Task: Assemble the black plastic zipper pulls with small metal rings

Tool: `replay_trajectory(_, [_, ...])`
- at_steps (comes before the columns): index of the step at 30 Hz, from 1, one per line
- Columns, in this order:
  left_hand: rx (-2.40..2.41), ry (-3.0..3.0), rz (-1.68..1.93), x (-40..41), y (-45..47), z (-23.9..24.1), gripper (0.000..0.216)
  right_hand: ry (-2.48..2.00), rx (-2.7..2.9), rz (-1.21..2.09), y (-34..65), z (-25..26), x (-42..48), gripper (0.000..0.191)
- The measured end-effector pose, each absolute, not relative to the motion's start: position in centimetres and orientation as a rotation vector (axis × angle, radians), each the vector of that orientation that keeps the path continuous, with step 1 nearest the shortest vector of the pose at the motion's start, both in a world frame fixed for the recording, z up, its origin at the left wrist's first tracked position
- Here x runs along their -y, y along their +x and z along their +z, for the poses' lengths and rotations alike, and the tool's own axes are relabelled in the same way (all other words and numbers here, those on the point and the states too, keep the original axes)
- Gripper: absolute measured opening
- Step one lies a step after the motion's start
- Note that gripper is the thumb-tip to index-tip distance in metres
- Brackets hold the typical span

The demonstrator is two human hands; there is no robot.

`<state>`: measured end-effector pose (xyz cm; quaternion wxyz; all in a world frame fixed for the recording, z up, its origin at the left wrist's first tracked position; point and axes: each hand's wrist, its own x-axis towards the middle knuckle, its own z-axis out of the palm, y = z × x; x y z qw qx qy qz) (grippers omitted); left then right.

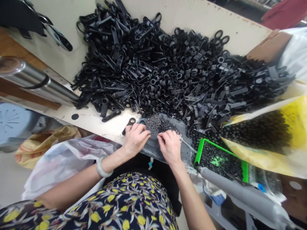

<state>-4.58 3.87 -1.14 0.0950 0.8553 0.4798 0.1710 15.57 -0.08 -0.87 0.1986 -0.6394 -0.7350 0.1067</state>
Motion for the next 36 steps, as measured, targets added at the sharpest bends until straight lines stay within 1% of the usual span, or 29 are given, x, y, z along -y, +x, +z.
replay_trajectory(5, [-1.432, 2.567, 0.467, -4.9, -3.1, -2.2, 0.015, -1.799, 2.163, 0.159, 14.9, -1.1, -1.0, 0.019])
replay_trajectory(8, [-1.398, 2.541, 0.551, -5.3, -3.7, -2.5, 0.014, -1.790, 2.109, 0.152, 16.0, -1.2, -0.1, 0.019])
replay_trajectory(11, [-1.350, 2.541, 0.646, -5.3, -4.5, -2.8, 0.018, -1.760, 2.081, 0.135, 17.3, -1.5, 1.5, 0.020])
replay_trajectory(15, [-1.253, 2.621, 0.695, -4.9, -5.2, -2.8, 0.021, -1.759, 2.070, 0.107, 17.9, -2.1, 2.7, 0.018])
replay_trajectory(19, [-1.219, 2.619, 0.694, -4.6, -5.4, -2.7, 0.015, -1.780, 2.052, 0.086, 17.0, -2.8, 2.3, 0.016])
replay_trajectory(23, [-1.282, 2.450, 0.729, -4.3, -5.6, -2.0, 0.013, -1.800, 2.037, 0.077, 16.3, -3.1, 1.8, 0.015])
replay_trajectory(26, [-1.291, 2.122, 0.802, -3.9, -5.7, -1.3, 0.013, -1.765, 1.935, 0.218, 16.1, -2.9, 1.8, 0.012])
replay_trajectory(28, [-1.279, 1.813, 0.844, -3.6, -5.7, -0.9, 0.012, -1.703, 1.787, 0.386, 15.9, -2.5, 1.8, 0.010])
replay_trajectory(31, [-1.248, 1.381, 0.855, -3.2, -5.3, -0.7, 0.017, -1.582, 1.522, 0.619, 15.1, -1.7, 1.4, 0.009])
replay_trajectory(36, [-1.174, 1.069, 0.893, -3.3, -4.1, -0.7, 0.024, -1.441, 1.205, 0.867, 13.1, -1.1, 0.0, 0.007])
